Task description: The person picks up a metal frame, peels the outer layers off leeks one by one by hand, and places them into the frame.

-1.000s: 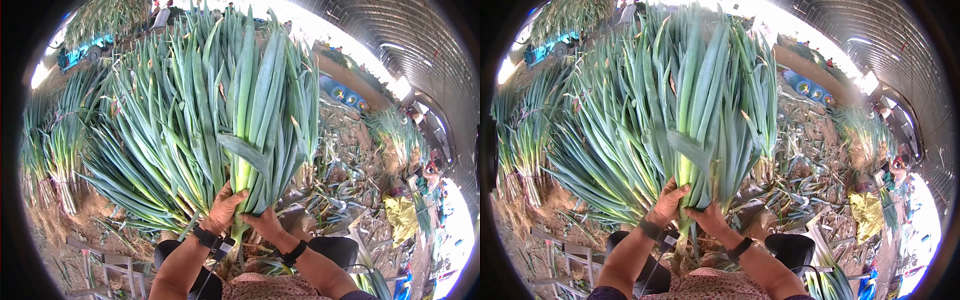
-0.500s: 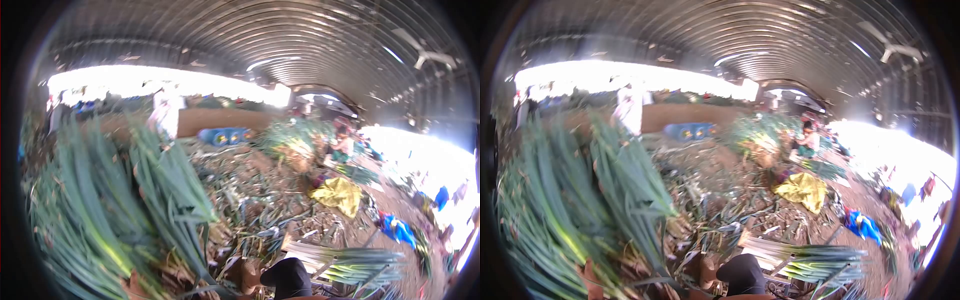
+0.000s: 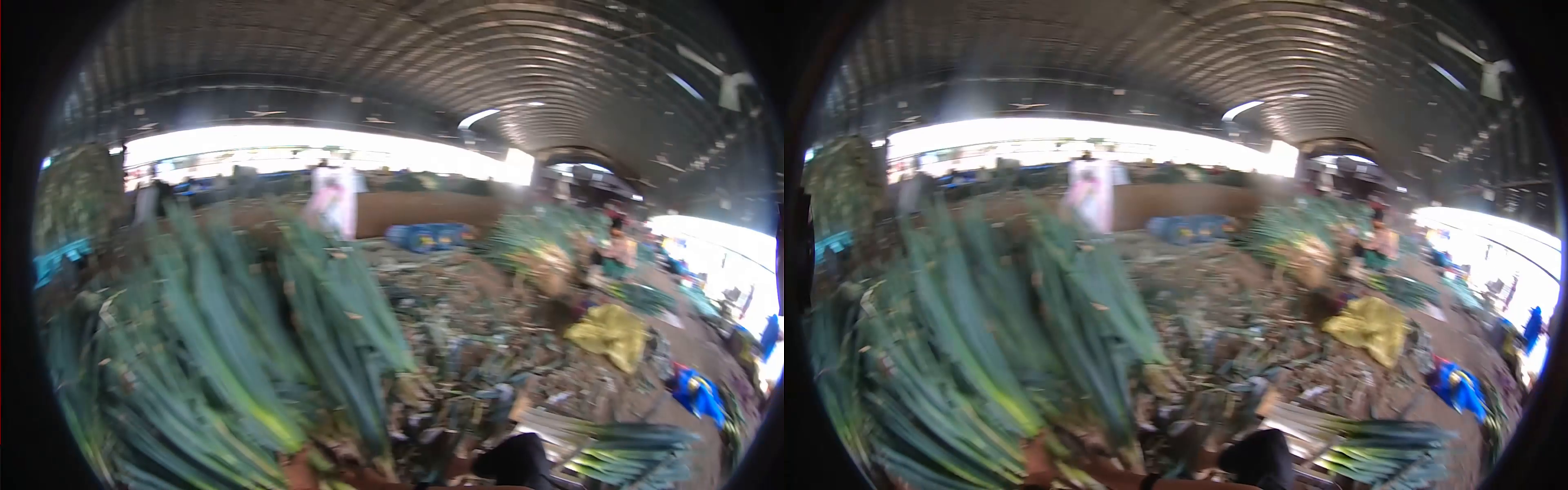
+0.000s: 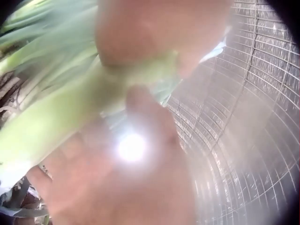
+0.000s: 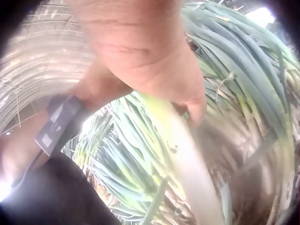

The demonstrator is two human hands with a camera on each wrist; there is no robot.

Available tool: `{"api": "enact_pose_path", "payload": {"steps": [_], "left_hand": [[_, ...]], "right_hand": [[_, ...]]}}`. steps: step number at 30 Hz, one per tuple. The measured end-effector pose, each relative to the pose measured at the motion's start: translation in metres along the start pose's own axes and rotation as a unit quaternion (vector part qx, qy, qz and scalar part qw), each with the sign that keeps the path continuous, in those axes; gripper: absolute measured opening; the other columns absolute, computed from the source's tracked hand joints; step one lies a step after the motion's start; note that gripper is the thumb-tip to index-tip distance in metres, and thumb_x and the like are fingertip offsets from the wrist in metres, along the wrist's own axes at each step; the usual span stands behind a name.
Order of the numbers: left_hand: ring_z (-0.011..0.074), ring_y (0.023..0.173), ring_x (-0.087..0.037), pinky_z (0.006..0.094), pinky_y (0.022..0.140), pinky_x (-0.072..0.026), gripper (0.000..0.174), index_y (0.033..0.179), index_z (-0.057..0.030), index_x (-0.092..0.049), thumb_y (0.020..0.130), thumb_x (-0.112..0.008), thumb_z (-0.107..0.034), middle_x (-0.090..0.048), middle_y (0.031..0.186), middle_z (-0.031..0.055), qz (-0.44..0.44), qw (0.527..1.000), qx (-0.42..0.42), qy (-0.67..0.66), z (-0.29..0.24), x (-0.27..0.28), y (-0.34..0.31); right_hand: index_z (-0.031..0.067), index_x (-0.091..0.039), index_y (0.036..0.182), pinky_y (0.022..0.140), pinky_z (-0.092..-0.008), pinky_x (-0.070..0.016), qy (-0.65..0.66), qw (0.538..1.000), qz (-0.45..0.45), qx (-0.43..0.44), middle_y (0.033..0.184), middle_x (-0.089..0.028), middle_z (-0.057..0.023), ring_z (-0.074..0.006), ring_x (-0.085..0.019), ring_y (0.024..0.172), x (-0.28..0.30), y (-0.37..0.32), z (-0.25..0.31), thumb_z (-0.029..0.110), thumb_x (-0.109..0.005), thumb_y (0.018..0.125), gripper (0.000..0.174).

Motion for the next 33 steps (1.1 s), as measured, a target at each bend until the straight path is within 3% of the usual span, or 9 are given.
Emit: {"api": "enact_pose_path", "payload": {"steps": [1,8,9,12,13,22,25,28,33], "left_hand": [[0.026,0.097,-0.053,0.0414,0.104,-0.026,0.041,0.118,-0.0072,-0.05,0.083,-0.059,-0.026,-0.057,0.108,0.0087,0.143,0.985,0.017,-0.097,0.039,0.024,0.031],[0.0234,0.083,-0.059,0.0375,0.065,-0.0496,0.044,0.123,-0.0117,-0.043,0.084,-0.061,-0.005,-0.058,0.101,0.0076,0.118,0.973,0.06,-0.191,-0.06,-0.057,-0.057],[0.0253,0.089,-0.059,0.039,0.072,-0.0499,0.042,0.124,-0.0128,-0.042,0.086,-0.058,-0.004,-0.057,0.105,0.0084,0.127,0.97,0.053,-0.202,-0.064,-0.059,-0.058],[0.0265,0.094,-0.058,0.0409,0.077,-0.0499,0.041,0.124,-0.0131,-0.042,0.087,-0.056,-0.005,-0.057,0.108,0.0088,0.18,0.966,0.066,-0.176,-0.074,-0.058,-0.06],[0.0276,0.095,-0.058,0.0419,0.078,-0.0502,0.04,0.124,-0.0128,-0.042,0.087,-0.056,-0.007,-0.056,0.11,0.0099,0.173,0.968,0.062,-0.172,-0.07,-0.055,-0.057],[0.0211,0.082,-0.059,0.036,0.071,-0.0502,0.027,0.115,-0.0071,-0.048,0.088,-0.053,-0.007,-0.061,0.094,0.0094,0.126,0.985,0.034,-0.109,-0.084,-0.06,-0.072],[0.0183,0.097,-0.058,0.0398,0.089,-0.0425,0.029,0.118,-0.0068,-0.049,0.095,-0.041,-0.021,-0.059,0.11,0.0105,0.21,0.908,-0.188,0.312,-0.036,-0.005,-0.035],[0.016,0.107,-0.052,0.0402,0.101,-0.0308,0.032,0.12,-0.0046,-0.048,0.096,-0.043,-0.024,-0.057,0.113,0.0065,0.128,0.981,0.1,-0.107,-0.064,-0.029,-0.045],[0.0258,0.089,-0.059,0.0391,0.08,-0.0489,0.029,0.113,-0.0019,-0.053,0.091,-0.055,-0.021,-0.061,0.1,0.0105,0.133,0.976,0.038,-0.167,-0.075,-0.042,-0.041]], "right_hand": [[0.0014,-0.058,0.106,0.084,-0.0374,-0.0442,-0.013,1.0,-0.002,0.016,0.103,-0.059,-0.0155,-0.0286,-0.056,0.096,-0.008,0.003,-0.011,0.01,-0.05,0.083,0.025],[0.003,-0.059,0.103,0.086,-0.0368,-0.043,-0.001,0.992,-0.074,0.101,0.102,-0.058,-0.0164,-0.0307,-0.057,0.097,-0.029,0.013,-0.058,0.008,-0.045,0.086,0.023],[0.0028,-0.058,0.103,0.086,-0.0353,-0.0411,0.327,0.933,-0.036,-0.146,0.101,-0.058,-0.0138,-0.0268,-0.056,0.095,-0.031,0.014,-0.059,0.011,-0.042,0.088,0.024],[0.0014,-0.059,0.1,0.086,-0.0342,-0.0395,0.168,0.983,-0.061,-0.035,0.1,-0.059,-0.0107,-0.0233,-0.055,0.094,-0.041,0.019,-0.068,0.018,-0.04,0.089,0.027],[0.0015,-0.061,0.098,0.086,-0.0331,-0.0389,0.256,0.951,-0.008,-0.174,0.1,-0.059,-0.0087,-0.0209,-0.054,0.094,0.035,0.009,0.059,0.021,-0.041,0.089,0.029],[0.0006,-0.04,0.132,0.097,-0.0274,-0.0319,0.286,0.93,0.009,-0.232,0.125,-0.05,-0.0116,-0.0179,-0.045,0.113,0.051,0.007,0.118,0.019,-0.053,0.088,0.05],[0.0006,-0.055,0.112,0.073,-0.0318,-0.0455,0.3,0.933,-0.075,-0.183,0.089,-0.062,-0.0086,-0.0146,-0.055,0.081,-0.014,-0.008,0.056,0.01,-0.056,0.08,0.034],[0.0019,-0.056,0.113,0.075,-0.0292,-0.0466,0.164,0.958,-0.065,-0.225,0.095,-0.064,-0.0087,-0.0152,-0.059,0.086,0.04,0.0,0.091,0.014,-0.064,0.08,0.036],[-0.0003,-0.06,0.108,0.079,-0.0315,-0.0472,0.052,0.979,-0.158,-0.115,0.103,-0.06,-0.0148,-0.0254,-0.06,0.091,0.067,0.008,0.112,0.016,-0.072,0.074,0.04]]}}
Point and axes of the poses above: each hand's wrist, its own y-axis towards the middle knuckle, its own x-axis out of the back of the hand, z = x × y, the point moved 4 cm from there along y, towards the middle knuckle
